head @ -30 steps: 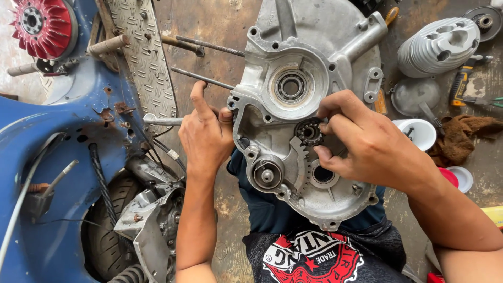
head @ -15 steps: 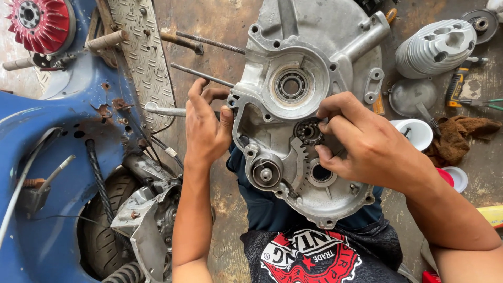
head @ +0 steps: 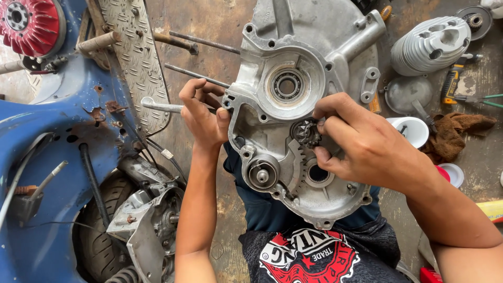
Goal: Assembling internal gears and components into a motorcycle engine crankcase.
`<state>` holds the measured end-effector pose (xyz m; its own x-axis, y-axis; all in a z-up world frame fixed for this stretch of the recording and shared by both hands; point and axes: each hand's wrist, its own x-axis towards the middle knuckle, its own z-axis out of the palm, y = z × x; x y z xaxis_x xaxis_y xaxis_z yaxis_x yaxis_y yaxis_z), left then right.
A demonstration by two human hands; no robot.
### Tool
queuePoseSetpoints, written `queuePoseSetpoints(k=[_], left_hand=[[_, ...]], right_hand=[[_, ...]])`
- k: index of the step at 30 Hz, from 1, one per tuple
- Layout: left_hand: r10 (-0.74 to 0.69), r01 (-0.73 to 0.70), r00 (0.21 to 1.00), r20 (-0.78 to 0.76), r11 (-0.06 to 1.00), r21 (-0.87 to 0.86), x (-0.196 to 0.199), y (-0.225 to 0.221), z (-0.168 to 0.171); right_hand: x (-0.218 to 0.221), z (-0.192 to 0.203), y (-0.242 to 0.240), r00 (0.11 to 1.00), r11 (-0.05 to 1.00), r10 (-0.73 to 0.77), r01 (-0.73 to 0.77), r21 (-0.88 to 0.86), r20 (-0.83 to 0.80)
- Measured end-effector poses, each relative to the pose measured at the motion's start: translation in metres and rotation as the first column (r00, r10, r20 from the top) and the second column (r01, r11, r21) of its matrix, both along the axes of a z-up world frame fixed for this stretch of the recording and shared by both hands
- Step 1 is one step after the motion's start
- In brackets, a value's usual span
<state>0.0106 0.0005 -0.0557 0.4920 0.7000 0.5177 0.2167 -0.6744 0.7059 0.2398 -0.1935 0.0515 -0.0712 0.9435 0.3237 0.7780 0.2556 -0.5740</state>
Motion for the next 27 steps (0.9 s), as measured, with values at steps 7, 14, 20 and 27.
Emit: queuePoseSetpoints(k=[7, 14, 20, 27], left_hand=[[-0.05, 0.049, 0.997, -0.064, 0.999, -0.016, 0.003, -0.052, 0.139], [-0.52, 0.652, 0.662, -0.54, 0.755, 0.073, 0.028, -0.056, 0.152], [-0.513, 0.623, 0.691, -0.509, 0.78, 0.059, 0.031, -0.057, 0.149], [-0.517, 0.61, 0.7, -0.493, 0.792, 0.036, 0.03, -0.06, 0.145]], right_hand=[[-0.003, 0.004, 0.002, 0.996, 1.0, 0.014, -0.013, -0.003, 0.084], [-0.007, 0.004, 0.001, 0.996, 1.0, -0.002, 0.003, -0.01, 0.085], [-0.004, 0.002, 0.0, 0.999, 1.0, 0.014, -0.013, -0.025, 0.047], [-0.005, -0.008, -0.004, 1.0, 1.0, -0.001, 0.001, 0.031, -0.018]])
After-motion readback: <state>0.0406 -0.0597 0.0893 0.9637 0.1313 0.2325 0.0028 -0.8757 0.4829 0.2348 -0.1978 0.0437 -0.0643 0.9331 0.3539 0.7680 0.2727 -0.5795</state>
